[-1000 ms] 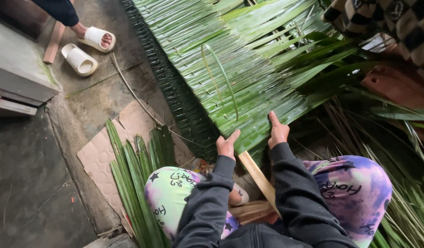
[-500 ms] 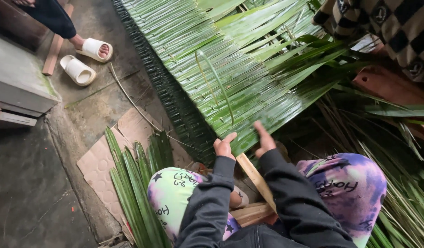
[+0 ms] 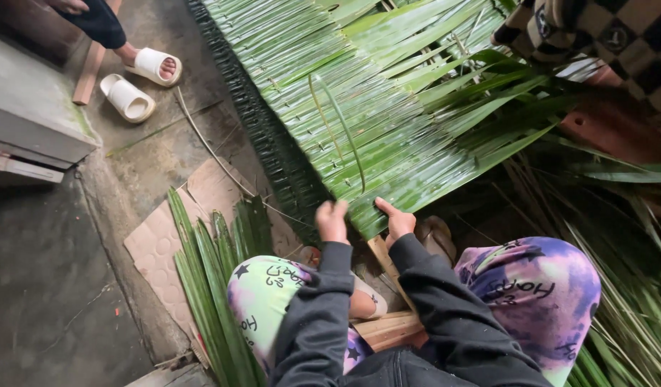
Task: Weaving palm leaves onto a wooden frame to create a thatched panel
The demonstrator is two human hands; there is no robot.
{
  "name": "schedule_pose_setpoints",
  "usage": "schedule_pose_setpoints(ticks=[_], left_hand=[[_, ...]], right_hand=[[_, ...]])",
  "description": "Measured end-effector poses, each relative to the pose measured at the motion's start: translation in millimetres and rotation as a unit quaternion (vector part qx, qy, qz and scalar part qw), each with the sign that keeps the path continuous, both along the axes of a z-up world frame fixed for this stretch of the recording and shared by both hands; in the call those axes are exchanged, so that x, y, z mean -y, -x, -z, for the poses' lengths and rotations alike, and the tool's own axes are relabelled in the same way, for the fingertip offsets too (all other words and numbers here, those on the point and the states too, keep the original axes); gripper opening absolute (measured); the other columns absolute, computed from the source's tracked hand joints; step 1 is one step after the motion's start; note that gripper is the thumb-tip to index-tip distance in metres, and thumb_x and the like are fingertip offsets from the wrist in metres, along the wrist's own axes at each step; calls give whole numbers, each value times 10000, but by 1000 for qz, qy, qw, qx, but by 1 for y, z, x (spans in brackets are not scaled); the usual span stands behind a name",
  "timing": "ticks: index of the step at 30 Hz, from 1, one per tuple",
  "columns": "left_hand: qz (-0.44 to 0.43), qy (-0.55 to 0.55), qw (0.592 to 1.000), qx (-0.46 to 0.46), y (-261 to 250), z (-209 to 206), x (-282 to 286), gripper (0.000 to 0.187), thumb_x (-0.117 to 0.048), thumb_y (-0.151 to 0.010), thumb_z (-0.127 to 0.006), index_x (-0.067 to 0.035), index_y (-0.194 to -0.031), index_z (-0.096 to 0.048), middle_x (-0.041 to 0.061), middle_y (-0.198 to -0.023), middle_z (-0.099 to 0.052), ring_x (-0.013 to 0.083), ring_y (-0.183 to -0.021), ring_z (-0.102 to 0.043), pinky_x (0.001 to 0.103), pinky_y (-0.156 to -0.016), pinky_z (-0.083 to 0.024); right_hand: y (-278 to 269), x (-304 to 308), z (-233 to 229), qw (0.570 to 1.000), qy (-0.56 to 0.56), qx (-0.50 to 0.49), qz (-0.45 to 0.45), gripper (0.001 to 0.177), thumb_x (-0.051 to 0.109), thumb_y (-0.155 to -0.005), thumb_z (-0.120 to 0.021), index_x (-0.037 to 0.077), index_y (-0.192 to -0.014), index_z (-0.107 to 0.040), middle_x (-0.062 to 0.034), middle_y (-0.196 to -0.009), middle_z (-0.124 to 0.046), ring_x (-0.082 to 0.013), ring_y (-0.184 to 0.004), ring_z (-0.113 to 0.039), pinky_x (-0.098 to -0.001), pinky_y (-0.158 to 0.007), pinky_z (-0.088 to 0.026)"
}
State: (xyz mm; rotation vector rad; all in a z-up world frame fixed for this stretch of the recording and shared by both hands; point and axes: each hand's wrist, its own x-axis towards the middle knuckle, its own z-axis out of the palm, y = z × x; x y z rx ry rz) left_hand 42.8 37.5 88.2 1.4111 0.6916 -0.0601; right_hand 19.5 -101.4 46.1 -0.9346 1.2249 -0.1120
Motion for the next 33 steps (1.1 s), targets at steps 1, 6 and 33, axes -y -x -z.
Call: schedule_pose_setpoints(ticks=[1,6,33], left_hand=[[-1,-3,1000,0,-6,-11,-3,810,-194,-794,-870,127,-1433,-489,386,-1445,-489,459,-1410,-438,548,-1167,-391],[71,-379,892,236,-56,-36,5,275,-68,-819,-803,-57,-1092,-770,121,-1018,-692,342,-986,-682,415,-907,-569],[146,-427,849,274,-129,-133,2,78,-70,-847,-705,-67,-776,-672,177,-700,-693,385,-819,-722,435,-807,-555]], right_hand=[[0,0,-4,1000,-3,0,-1,825,200,-498,-1102,-68,-1140,-659,-206,-1023,-700,-333,-942,-669,-643,-780,-498],[3,-3,-20,1000,5,6,-8,802,180,-567,-1060,-114,-1175,-627,-240,-1067,-688,-378,-1005,-685,-645,-837,-489],[8,-12,-63,1000,22,7,1,641,135,-616,-996,-147,-1086,-662,-265,-982,-714,-333,-915,-712,-500,-739,-559]])
